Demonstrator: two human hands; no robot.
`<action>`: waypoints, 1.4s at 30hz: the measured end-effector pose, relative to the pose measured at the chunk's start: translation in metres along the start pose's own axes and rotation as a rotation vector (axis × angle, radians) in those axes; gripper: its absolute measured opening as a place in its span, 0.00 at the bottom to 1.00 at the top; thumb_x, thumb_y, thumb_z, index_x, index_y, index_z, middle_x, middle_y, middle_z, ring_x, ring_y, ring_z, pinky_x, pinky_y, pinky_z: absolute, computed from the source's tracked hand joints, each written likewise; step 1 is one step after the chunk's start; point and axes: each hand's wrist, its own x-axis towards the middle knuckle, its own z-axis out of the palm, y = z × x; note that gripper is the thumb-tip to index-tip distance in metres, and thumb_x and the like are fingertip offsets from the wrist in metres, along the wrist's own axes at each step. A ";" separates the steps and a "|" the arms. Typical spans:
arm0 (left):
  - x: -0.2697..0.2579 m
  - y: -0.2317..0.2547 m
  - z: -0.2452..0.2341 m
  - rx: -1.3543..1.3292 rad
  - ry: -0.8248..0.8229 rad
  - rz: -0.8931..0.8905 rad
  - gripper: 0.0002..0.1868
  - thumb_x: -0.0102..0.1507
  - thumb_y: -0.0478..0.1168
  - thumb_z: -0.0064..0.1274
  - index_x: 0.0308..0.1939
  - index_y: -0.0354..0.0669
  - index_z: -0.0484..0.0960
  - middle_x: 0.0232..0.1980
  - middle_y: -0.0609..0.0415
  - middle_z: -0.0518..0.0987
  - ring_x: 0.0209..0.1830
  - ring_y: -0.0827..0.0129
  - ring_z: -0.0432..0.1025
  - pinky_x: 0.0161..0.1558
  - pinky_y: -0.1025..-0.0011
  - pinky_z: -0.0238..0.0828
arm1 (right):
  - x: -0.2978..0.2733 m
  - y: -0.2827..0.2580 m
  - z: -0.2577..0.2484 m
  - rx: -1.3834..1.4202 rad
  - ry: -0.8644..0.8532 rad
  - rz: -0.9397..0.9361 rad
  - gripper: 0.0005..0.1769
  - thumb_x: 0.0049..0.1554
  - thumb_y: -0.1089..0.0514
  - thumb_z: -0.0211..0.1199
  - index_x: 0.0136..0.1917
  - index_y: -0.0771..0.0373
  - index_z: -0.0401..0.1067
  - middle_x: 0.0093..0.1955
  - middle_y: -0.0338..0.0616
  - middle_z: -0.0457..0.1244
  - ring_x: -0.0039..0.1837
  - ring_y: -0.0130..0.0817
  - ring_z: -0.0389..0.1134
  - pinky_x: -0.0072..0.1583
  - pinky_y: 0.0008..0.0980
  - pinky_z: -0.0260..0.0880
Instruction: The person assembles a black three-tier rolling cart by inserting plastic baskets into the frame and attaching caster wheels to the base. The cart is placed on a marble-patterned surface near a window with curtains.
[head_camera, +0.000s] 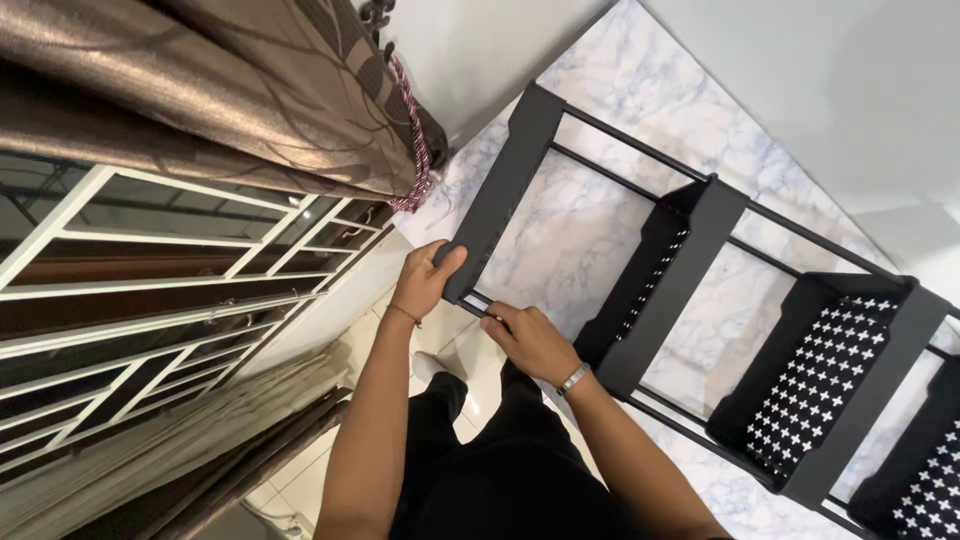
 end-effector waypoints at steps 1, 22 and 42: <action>-0.002 0.000 0.003 -0.014 0.003 -0.001 0.22 0.69 0.51 0.55 0.34 0.32 0.76 0.26 0.57 0.67 0.28 0.77 0.58 0.32 0.73 0.61 | -0.002 0.000 0.000 -0.013 0.027 -0.032 0.16 0.63 0.48 0.55 0.49 0.63 0.74 0.29 0.58 0.64 0.35 0.57 0.67 0.41 0.50 0.65; -0.005 -0.006 0.024 -0.047 0.212 -0.036 0.21 0.68 0.48 0.56 0.27 0.35 0.74 0.22 0.63 0.65 0.24 0.78 0.56 0.26 0.74 0.55 | 0.002 -0.003 -0.006 0.065 0.022 0.011 0.18 0.60 0.47 0.59 0.48 0.65 0.77 0.27 0.54 0.64 0.31 0.46 0.67 0.39 0.43 0.65; -0.159 -0.120 0.036 -0.068 0.608 -0.132 0.08 0.65 0.31 0.50 0.47 0.43 0.81 0.56 0.51 0.71 0.39 0.69 0.74 0.36 0.70 0.77 | -0.007 0.019 0.011 -0.087 0.171 -0.137 0.14 0.59 0.51 0.61 0.55 0.59 0.71 0.33 0.51 0.69 0.36 0.46 0.70 0.43 0.41 0.69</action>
